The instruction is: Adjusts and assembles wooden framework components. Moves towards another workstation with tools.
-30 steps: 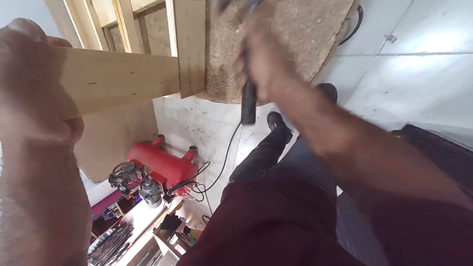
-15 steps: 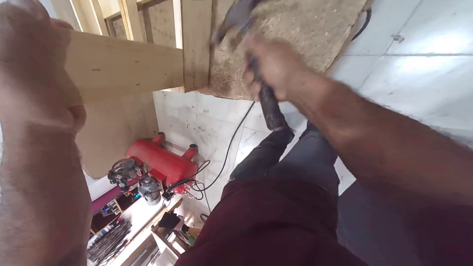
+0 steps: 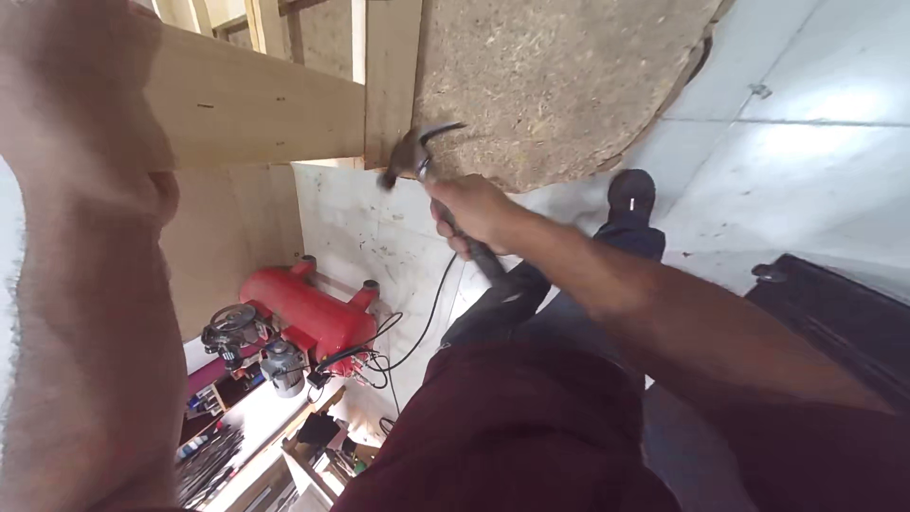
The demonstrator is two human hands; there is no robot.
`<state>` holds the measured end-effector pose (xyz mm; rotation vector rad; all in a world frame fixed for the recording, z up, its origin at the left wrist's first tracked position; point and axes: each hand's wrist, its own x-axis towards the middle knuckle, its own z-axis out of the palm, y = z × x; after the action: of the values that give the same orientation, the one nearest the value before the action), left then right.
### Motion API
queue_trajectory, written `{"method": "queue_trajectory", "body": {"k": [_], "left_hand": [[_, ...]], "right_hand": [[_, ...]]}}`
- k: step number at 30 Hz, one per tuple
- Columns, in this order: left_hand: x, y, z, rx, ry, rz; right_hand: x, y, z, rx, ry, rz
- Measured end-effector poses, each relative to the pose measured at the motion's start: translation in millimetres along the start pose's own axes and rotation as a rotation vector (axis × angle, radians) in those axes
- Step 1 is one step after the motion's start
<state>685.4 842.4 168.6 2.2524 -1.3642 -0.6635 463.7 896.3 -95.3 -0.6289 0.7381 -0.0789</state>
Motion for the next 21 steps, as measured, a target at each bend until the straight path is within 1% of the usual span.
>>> {"method": "queue_trajectory", "body": {"k": [1,2,3,4,6,7,8,9,10,11,12,13,14,15,17,18,19,20,21], "left_hand": [[1,-2,-1,-0.001,0.008,-0.002],[1,-5,-4,0.007,0.001,-0.001],[3,-7,-5,0.027,-0.004,0.004],[2,-9,-7,0.043,0.0,0.004],[4,-9,-7,0.058,0.008,0.025],[4,-7,-6,0.051,0.004,0.048],[5,-6,-5,0.047,0.0,0.06],[5,-7,-5,0.043,-0.005,0.06],[6,-6,-6,0.042,0.0,0.057],[6,-5,-6,0.047,0.001,0.053],[4,-4,-7,0.056,-0.006,0.033],[3,-2,-5,0.056,0.003,0.023],[3,-1,-5,0.053,0.021,0.017],[4,-1,-4,0.056,0.026,0.02],[5,-4,-5,0.08,0.005,0.039],[7,-4,-6,0.081,0.003,0.046],[6,-3,-7,0.078,0.005,0.039],[3,-1,-6,0.068,0.006,0.027],[0,2,-3,0.058,0.014,0.022]], "right_hand": [[-4,-1,-4,-0.066,-0.033,0.042],[-10,-3,-8,-0.05,-0.012,0.029],[-15,-10,-15,0.039,0.068,-0.036],[-19,-16,-22,0.188,0.188,-0.135],[-14,-27,-26,0.536,0.424,-0.426],[-5,-21,-16,0.635,0.479,-0.565],[7,-6,2,0.635,0.489,-0.651],[18,18,28,0.557,0.448,-0.617],[22,40,52,0.423,0.352,-0.472],[23,54,66,0.302,0.241,-0.299],[16,63,72,0.226,0.129,-0.144],[10,62,64,0.173,0.072,-0.092],[2,59,55,0.16,0.07,-0.142],[-5,54,44,0.201,0.117,-0.254],[-12,39,28,0.418,0.296,-0.55],[-6,28,27,0.55,0.387,-0.679],[3,21,35,0.654,0.443,-0.758],[16,25,50,0.674,0.46,-0.777],[30,35,67,0.589,0.442,-0.736]]}}
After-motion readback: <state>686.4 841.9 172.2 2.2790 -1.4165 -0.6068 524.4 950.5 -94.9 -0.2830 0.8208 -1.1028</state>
